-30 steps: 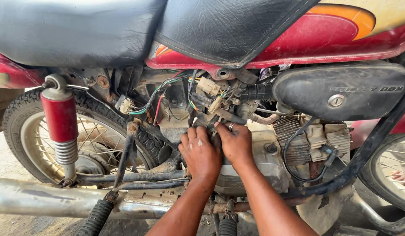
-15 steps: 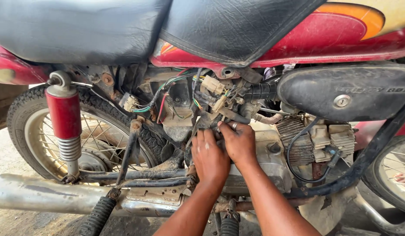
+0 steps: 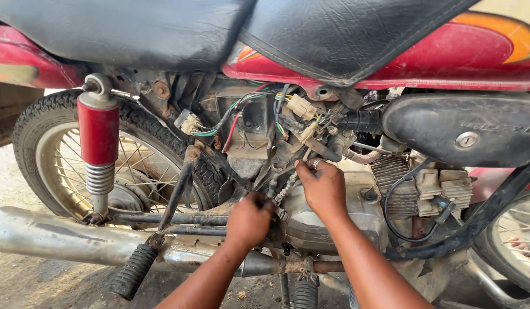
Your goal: The person works on the engine area of a red motorcycle parked on a street-side repair spot. They unscrew and remove fasteners by hand, manipulate wiring and components near the engine, and use a socket wrench to loosen bolts, with removed parts and tools lying on the ground beside the bike.
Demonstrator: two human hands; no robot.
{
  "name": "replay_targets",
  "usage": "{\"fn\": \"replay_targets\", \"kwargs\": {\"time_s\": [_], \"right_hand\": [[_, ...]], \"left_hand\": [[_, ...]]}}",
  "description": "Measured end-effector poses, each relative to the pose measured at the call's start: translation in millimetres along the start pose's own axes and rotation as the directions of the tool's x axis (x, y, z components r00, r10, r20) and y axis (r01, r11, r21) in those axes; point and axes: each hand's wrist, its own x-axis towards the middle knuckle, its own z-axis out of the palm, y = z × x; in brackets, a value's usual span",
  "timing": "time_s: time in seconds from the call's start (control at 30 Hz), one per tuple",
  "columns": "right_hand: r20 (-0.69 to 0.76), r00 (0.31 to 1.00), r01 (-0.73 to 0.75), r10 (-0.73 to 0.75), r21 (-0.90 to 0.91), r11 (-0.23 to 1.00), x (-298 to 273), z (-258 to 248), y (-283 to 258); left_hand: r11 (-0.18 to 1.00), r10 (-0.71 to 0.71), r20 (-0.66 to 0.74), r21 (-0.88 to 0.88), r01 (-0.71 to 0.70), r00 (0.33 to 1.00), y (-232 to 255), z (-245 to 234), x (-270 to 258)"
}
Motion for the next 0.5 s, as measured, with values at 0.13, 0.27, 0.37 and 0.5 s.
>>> {"fn": "replay_targets", "kwargs": {"time_s": [0.13, 0.27, 0.37, 0.5], "right_hand": [[-0.115, 0.987, 0.109, -0.114, -0.048, 0.993, -9, 3, 2], [-0.114, 0.915, 0.361, -0.388, -0.200, 0.911, -36, 5, 3], [0.200, 0.680, 0.724, -0.705, -0.332, 0.605, -43, 4, 1], [0.589, 0.663, 0.744, -0.462, -0.446, 0.498, -29, -3, -19]], "left_hand": [[0.999, 0.034, 0.053, -0.039, -0.032, 0.998, -6, 11, 1], [0.997, 0.012, 0.077, -0.076, -0.007, 0.997, -12, 7, 3], [0.991, 0.011, 0.090, -0.135, 0.001, 0.996, -15, 10, 7], [0.988, -0.007, 0.114, -0.153, 0.024, 0.993, -11, 4, 3]]}}
